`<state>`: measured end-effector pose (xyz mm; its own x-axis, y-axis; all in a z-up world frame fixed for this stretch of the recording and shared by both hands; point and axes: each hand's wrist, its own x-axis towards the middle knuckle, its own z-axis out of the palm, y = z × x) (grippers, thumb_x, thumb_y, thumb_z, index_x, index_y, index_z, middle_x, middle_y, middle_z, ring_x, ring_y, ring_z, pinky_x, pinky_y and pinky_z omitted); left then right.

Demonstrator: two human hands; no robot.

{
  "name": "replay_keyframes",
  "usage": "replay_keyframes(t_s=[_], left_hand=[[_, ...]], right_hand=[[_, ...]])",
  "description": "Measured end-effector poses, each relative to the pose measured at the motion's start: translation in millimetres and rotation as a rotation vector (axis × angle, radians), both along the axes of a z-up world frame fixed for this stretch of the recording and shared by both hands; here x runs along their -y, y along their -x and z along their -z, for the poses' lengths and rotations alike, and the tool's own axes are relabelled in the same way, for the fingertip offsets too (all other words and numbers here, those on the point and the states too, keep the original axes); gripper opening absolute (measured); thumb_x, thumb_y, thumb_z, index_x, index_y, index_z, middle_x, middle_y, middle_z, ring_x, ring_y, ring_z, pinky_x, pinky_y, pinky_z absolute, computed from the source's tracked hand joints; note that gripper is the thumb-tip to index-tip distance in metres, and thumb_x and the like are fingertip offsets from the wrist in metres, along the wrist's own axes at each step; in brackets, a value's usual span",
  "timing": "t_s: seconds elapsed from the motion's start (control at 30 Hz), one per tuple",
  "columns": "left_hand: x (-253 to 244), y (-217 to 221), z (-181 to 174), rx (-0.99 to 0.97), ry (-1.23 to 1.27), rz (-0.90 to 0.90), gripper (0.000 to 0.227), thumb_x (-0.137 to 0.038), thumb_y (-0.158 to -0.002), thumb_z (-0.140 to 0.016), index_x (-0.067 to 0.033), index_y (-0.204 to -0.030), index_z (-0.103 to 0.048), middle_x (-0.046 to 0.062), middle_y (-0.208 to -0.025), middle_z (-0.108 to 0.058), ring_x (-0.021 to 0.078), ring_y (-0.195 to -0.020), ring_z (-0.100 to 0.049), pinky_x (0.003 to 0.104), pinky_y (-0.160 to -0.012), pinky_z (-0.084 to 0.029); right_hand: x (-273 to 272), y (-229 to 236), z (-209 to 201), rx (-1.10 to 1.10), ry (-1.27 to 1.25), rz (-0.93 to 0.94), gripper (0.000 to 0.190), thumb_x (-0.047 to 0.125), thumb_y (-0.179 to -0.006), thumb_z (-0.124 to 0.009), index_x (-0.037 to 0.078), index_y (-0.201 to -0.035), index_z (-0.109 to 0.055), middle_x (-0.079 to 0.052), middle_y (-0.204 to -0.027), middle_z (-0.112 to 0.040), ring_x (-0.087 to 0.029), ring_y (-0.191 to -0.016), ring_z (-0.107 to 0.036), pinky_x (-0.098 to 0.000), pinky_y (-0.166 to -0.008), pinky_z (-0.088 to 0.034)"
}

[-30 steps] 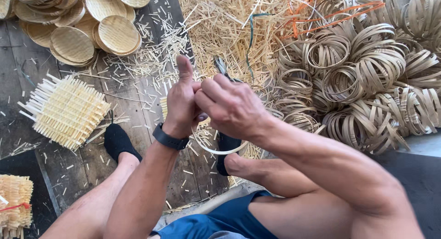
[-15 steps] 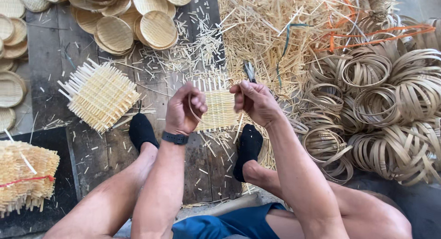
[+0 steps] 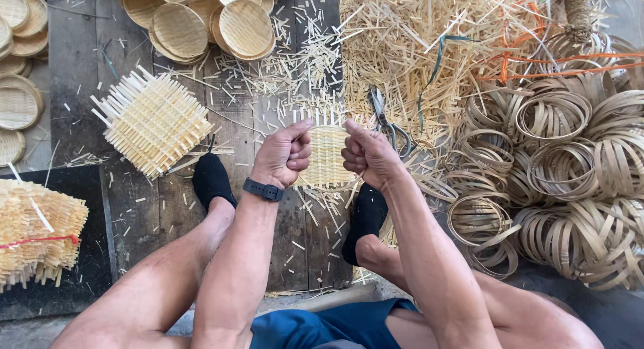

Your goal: The person constructs a small bamboo basket base by weaving thin bamboo strips together, trimming the ends with shears, and fitting a circular bamboo rim around the woven piece.

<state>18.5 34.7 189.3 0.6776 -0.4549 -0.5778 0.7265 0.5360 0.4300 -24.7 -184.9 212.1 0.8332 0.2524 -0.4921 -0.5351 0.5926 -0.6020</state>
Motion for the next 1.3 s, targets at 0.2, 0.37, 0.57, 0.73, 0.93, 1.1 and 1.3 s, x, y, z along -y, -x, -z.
replay_keyframes(t_s=[0.2, 0.37, 0.57, 0.73, 0.93, 1.1, 1.3], left_hand=[[-13, -1, 3, -0.102, -0.063, -0.118, 0.028, -0.026, -0.092, -0.073, 0.0022, -0.092, -0.071, -0.004, -0.06, -0.048, 0.0059, -0.047, -0.043, 0.02, -0.039, -0.035], [-13, 15, 60, 0.154, -0.533, -0.167, 0.019, 0.0, -0.078, -0.074, -0.0023, -0.097, -0.07, 0.003, -0.08, -0.073, 0.0131, -0.066, -0.069, 0.026, -0.056, -0.06], [-10, 27, 148, 0.563, -1.365, 0.007, 0.017, -0.004, -0.077, -0.079, -0.0079, -0.094, -0.081, 0.01, -0.086, -0.078, 0.0194, -0.074, -0.074, 0.03, -0.069, -0.059], [-11, 31, 166, 0.659, -1.482, 0.078, 0.017, -0.009, -0.079, -0.081, -0.0124, -0.095, -0.082, 0.011, -0.085, -0.078, 0.022, -0.072, -0.075, 0.033, -0.07, -0.058], [-14, 27, 153, 0.518, -1.435, 0.131, 0.015, -0.015, -0.078, -0.085, -0.0113, -0.093, -0.081, 0.01, -0.081, -0.077, 0.02, -0.07, -0.075, 0.032, -0.069, -0.058], [-11, 24, 163, 0.509, -1.478, 0.146, 0.01, -0.013, -0.08, -0.082, -0.0116, -0.09, -0.082, 0.01, -0.079, -0.078, 0.0205, -0.07, -0.075, 0.033, -0.071, -0.058], [-15, 18, 179, 0.561, -1.503, 0.16, 0.011, -0.008, -0.079, -0.079, -0.0092, -0.09, -0.079, 0.009, -0.079, -0.078, 0.0212, -0.073, -0.076, 0.033, -0.073, -0.058]], right_hand=[[16, 6, 18, 0.144, 0.488, -0.059, 0.02, 0.017, -0.091, -0.078, 0.001, -0.101, -0.074, -0.003, -0.081, -0.072, -0.009, -0.063, -0.061, -0.0241, -0.058, -0.054], [6, 2, 51, 0.003, 0.933, -0.048, 0.021, 0.013, -0.089, -0.077, -0.001, -0.105, -0.074, -0.006, -0.078, -0.072, -0.01, -0.061, -0.066, -0.025, -0.054, -0.056], [-17, -2, 109, 0.028, 1.298, -0.081, 0.015, 0.013, -0.085, -0.079, 0.001, -0.095, -0.078, -0.012, -0.08, -0.077, -0.017, -0.066, -0.072, -0.0315, -0.065, -0.06], [-23, 7, 142, 0.034, 1.462, -0.068, 0.014, 0.013, -0.084, -0.079, 0.005, -0.096, -0.081, -0.011, -0.088, -0.079, -0.02, -0.076, -0.074, -0.0341, -0.08, -0.058], [-17, 11, 138, -0.03, 1.323, 0.019, 0.017, 0.015, -0.085, -0.08, 0.005, -0.098, -0.079, -0.012, -0.084, -0.079, -0.019, -0.074, -0.074, -0.0331, -0.074, -0.06], [-12, 5, 140, -0.002, 1.302, 0.014, 0.017, 0.018, -0.082, -0.083, 0.007, -0.095, -0.081, -0.01, -0.08, -0.078, -0.017, -0.068, -0.073, -0.0328, -0.069, -0.06], [-13, 5, 138, 0.022, 1.337, -0.007, 0.013, 0.016, -0.083, -0.082, 0.007, -0.094, -0.082, -0.011, -0.08, -0.078, -0.019, -0.07, -0.074, -0.0338, -0.072, -0.058]])
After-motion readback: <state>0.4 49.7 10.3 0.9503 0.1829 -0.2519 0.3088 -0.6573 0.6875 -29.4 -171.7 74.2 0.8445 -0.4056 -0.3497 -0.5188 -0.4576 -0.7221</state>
